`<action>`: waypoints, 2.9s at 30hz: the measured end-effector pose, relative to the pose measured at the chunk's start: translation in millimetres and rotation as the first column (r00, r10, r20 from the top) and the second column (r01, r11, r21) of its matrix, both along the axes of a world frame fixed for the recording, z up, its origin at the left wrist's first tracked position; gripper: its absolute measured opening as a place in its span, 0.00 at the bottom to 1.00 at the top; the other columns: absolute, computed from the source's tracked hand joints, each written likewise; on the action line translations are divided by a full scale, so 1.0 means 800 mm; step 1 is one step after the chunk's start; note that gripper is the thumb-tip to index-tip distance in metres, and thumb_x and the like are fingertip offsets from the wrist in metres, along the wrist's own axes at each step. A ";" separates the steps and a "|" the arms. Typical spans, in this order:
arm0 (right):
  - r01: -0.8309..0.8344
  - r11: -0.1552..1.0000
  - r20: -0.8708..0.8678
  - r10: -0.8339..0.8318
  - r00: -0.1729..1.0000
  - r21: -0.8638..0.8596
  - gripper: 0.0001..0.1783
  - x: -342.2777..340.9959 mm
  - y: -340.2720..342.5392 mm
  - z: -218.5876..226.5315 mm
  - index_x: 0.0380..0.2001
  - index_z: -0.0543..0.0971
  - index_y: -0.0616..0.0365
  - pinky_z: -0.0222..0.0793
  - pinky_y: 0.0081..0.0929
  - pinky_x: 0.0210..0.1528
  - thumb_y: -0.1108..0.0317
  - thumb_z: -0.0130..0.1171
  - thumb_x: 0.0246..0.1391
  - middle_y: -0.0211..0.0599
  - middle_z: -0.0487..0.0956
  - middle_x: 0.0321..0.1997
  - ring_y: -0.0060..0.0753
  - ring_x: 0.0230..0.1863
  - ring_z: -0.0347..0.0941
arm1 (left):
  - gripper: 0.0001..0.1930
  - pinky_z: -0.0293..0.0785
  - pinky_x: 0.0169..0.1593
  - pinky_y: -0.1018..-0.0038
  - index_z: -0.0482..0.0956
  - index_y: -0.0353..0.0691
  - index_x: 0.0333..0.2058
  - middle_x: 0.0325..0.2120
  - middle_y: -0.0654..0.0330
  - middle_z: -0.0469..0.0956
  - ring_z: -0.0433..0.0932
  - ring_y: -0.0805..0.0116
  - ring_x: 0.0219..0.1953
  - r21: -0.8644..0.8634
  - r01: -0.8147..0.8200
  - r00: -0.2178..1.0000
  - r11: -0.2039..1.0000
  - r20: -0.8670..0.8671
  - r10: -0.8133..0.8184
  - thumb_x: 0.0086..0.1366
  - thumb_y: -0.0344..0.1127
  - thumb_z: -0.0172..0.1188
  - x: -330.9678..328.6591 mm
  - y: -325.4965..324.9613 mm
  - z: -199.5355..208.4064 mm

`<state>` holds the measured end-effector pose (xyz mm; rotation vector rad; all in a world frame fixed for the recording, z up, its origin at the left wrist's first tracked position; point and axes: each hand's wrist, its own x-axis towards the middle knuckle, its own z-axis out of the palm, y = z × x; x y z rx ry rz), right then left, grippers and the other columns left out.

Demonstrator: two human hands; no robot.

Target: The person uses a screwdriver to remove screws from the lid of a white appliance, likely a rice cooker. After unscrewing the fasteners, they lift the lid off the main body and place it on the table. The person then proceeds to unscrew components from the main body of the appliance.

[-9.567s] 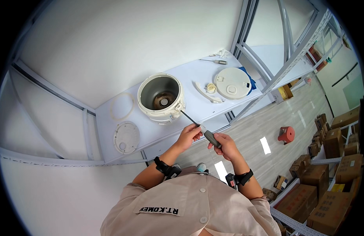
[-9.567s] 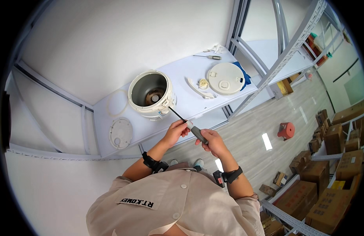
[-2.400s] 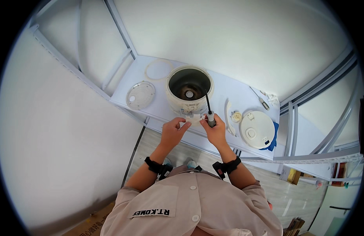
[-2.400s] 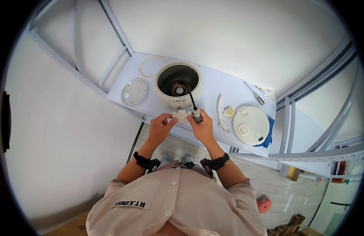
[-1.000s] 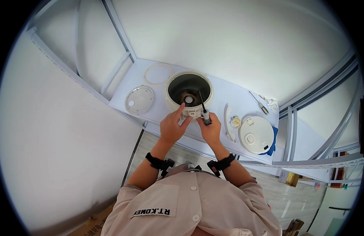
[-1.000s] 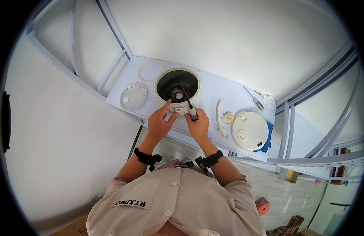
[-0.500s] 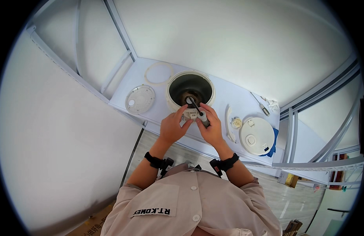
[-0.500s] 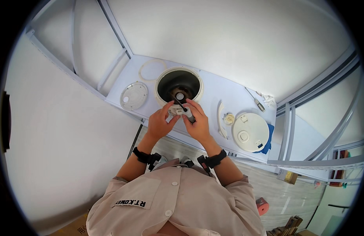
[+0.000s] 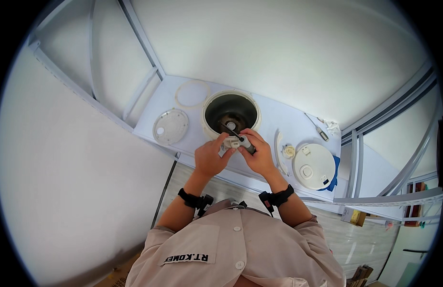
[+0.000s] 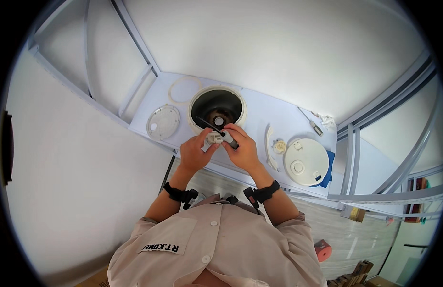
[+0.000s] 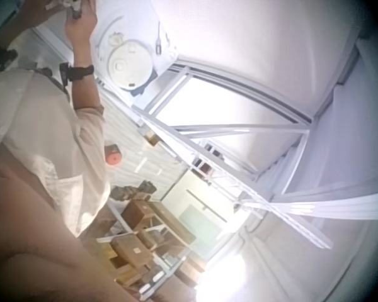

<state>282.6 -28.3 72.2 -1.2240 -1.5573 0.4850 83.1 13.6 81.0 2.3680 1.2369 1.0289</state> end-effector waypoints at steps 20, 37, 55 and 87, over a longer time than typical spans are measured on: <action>0.031 0.999 -0.014 -0.031 0.999 0.023 0.22 -0.010 -0.004 0.004 0.54 0.83 0.60 0.78 0.34 0.57 0.76 0.71 0.54 0.38 0.80 0.65 0.48 0.59 0.82 | 0.35 0.67 0.25 0.67 0.78 0.41 0.64 0.17 0.61 0.68 0.68 0.65 0.19 -0.048 0.065 0.990 0.997 0.126 -0.059 0.60 0.45 0.78 0.000 0.004 -0.013; 0.053 0.992 0.080 -0.044 0.996 -0.110 0.18 -0.005 -0.051 0.020 0.48 0.82 0.62 0.75 0.34 0.39 0.72 0.72 0.54 0.45 0.82 0.42 0.50 0.38 0.80 | 0.15 0.60 0.29 0.81 0.74 0.41 0.61 0.32 0.69 0.68 0.62 0.80 0.28 -0.540 0.759 0.402 0.363 0.828 0.391 0.83 0.34 0.45 -0.028 -0.018 0.014; -0.018 0.940 0.124 0.064 0.990 -0.342 0.16 0.021 -0.119 0.014 0.46 0.83 0.58 0.72 0.34 0.34 0.71 0.72 0.55 0.40 0.82 0.36 0.42 0.30 0.78 | 0.18 0.79 0.64 0.67 0.72 0.37 0.63 0.56 0.52 0.80 0.81 0.63 0.57 -0.600 0.765 0.524 0.236 0.792 0.315 0.79 0.24 0.45 -0.029 -0.036 -0.032; 0.022 0.864 -0.072 -0.067 0.995 -0.503 0.17 0.028 -0.212 -0.007 0.51 0.81 0.67 0.66 0.26 0.33 0.70 0.69 0.63 0.34 0.77 0.28 0.22 0.28 0.65 | 0.20 0.80 0.63 0.67 0.72 0.39 0.65 0.56 0.59 0.83 0.82 0.58 0.61 -0.617 0.777 0.488 0.127 0.718 0.497 0.82 0.43 0.53 0.010 -0.060 -0.031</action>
